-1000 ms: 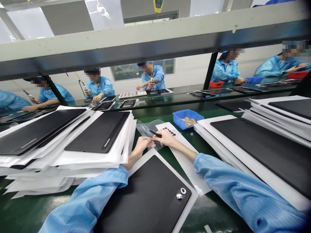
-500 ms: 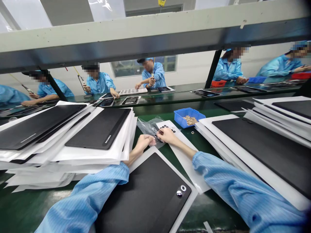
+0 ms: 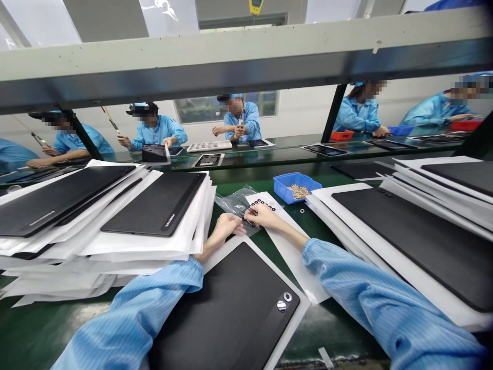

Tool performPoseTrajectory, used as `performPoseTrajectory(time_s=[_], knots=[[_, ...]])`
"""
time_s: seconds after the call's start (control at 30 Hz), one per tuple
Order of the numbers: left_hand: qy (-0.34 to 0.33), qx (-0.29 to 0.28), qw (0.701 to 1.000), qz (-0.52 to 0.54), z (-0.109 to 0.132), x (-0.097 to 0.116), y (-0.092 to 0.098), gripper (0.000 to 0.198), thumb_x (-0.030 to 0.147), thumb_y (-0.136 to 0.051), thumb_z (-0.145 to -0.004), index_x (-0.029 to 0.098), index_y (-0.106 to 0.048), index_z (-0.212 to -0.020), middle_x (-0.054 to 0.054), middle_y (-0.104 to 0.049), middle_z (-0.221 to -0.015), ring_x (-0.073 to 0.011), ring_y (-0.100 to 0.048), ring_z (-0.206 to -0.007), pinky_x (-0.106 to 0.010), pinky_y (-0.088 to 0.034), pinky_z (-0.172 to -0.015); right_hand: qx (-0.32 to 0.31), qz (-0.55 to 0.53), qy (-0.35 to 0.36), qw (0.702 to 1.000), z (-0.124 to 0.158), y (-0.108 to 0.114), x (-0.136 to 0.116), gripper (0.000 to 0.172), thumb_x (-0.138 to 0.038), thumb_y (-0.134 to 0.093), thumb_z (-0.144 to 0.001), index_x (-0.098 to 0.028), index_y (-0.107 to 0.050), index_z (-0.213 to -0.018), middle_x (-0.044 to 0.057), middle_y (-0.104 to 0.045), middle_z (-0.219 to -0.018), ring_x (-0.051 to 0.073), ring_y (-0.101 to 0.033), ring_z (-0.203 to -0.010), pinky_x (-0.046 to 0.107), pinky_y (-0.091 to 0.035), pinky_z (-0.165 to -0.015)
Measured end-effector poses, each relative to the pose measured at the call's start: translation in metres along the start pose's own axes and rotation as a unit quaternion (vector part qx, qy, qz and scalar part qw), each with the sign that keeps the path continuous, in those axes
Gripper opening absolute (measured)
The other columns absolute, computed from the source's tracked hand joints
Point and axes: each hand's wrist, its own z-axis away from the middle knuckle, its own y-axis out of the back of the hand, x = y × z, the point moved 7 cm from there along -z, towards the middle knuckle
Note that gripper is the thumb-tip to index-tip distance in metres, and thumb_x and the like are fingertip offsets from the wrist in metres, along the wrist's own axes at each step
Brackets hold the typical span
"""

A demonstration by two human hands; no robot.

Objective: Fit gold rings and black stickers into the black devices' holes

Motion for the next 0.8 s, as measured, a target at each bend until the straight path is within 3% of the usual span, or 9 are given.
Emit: performPoseTrajectory(time_s=[0.23,0.3,0.4,0.5,0.6,0.67,0.73,0.8], knots=[[-0.038,0.092,0.985,-0.142,0.009,0.009,0.018,0.028,0.035,-0.061,-0.088,0.011,-0.057,-0.100,-0.001,-0.062,-0.076,-0.0097,-0.057,-0.056,-0.024,-0.049,-0.053,0.022,-0.129,-0.022,0.991,0.004,0.018,-0.013,0.023,-0.026,-0.060,-0.083,-0.014,-0.053,-0.065,-0.009,-0.038,-0.047,0.004,-0.033,-0.038,0.017,-0.025,-0.037],[-0.060,0.131,0.969,-0.199,0.016,0.017,0.024,0.042,0.039,-0.070,-0.079,0.010,-0.052,-0.102,-0.004,-0.063,-0.075,-0.0150,-0.061,-0.057,-0.026,-0.048,-0.054,0.016,-0.165,-0.043,0.985,0.014,0.024,-0.023,0.024,-0.026,-0.061,-0.078,-0.015,-0.049,-0.060,-0.010,-0.033,-0.043,0.003,-0.024,-0.035,0.019,-0.017,-0.035],[-0.092,0.173,0.938,-0.285,0.032,0.029,0.029,0.063,0.042,-0.077,-0.069,0.009,-0.043,-0.110,-0.016,-0.065,-0.091,-0.0314,-0.066,-0.085,-0.033,-0.048,-0.069,-0.011,-0.206,-0.079,0.975,0.049,0.025,-0.037,0.025,-0.024,-0.064,-0.070,-0.016,-0.047,-0.054,-0.010,-0.033,-0.042,0.002,-0.021,-0.034,0.019,-0.012,-0.034],[-0.100,0.180,0.913,-0.352,0.051,0.034,0.027,0.059,0.037,-0.073,-0.073,0.008,-0.040,-0.113,-0.022,-0.057,-0.110,-0.0411,-0.056,-0.107,-0.039,-0.043,-0.084,-0.036,-0.219,-0.123,0.967,0.102,0.017,-0.041,0.014,-0.021,-0.065,-0.067,-0.014,-0.057,-0.057,-0.008,-0.039,-0.044,0.002,-0.026,-0.035,0.019,-0.014,-0.034],[-0.165,0.119,0.874,-0.441,0.072,0.040,0.008,0.033,0.032,-0.064,-0.081,0.013,-0.046,-0.102,-0.015,-0.054,-0.109,-0.0354,-0.058,-0.101,-0.037,-0.042,-0.083,-0.037,-0.192,-0.177,0.965,0.155,0.006,-0.033,0.010,-0.024,-0.065,-0.069,-0.015,-0.064,-0.065,-0.004,-0.047,-0.047,0.004,-0.034,-0.037,0.019,-0.022,-0.035],[-0.260,0.011,0.842,-0.472,0.089,0.040,-0.020,0.014,0.030,-0.056,-0.085,0.018,-0.049,-0.088,-0.007,-0.055,-0.097,-0.0257,-0.060,-0.089,-0.032,-0.043,-0.078,-0.033,-0.176,-0.205,0.962,0.182,-0.002,-0.024,0.012,-0.026,-0.064,-0.071,-0.016,-0.064,-0.065,-0.004,-0.048,-0.046,0.006,-0.037,-0.037,0.020,-0.026,-0.036],[-0.339,-0.103,0.824,-0.441,0.108,0.035,-0.047,0.013,0.029,-0.050,-0.088,0.021,-0.048,-0.079,-0.003,-0.055,-0.087,-0.0194,-0.057,-0.080,-0.028,-0.041,-0.073,-0.030,-0.175,-0.219,0.959,0.197,-0.008,-0.016,0.013,-0.028,-0.063,-0.073,-0.018,-0.062,-0.065,-0.005,-0.047,-0.044,0.007,-0.038,-0.036,0.021,-0.027,-0.037],[-0.380,-0.170,0.817,-0.400,0.121,0.029,-0.064,0.015,0.028,-0.046,-0.089,0.022,-0.047,-0.076,-0.002,-0.055,-0.083,-0.0178,-0.055,-0.077,-0.027,-0.040,-0.069,-0.024,-0.179,-0.220,0.959,0.204,-0.012,-0.010,0.014,-0.029,-0.062,-0.075,-0.018,-0.060,-0.066,-0.006,-0.046,-0.043,0.007,-0.038,-0.035,0.021,-0.027,-0.038]])
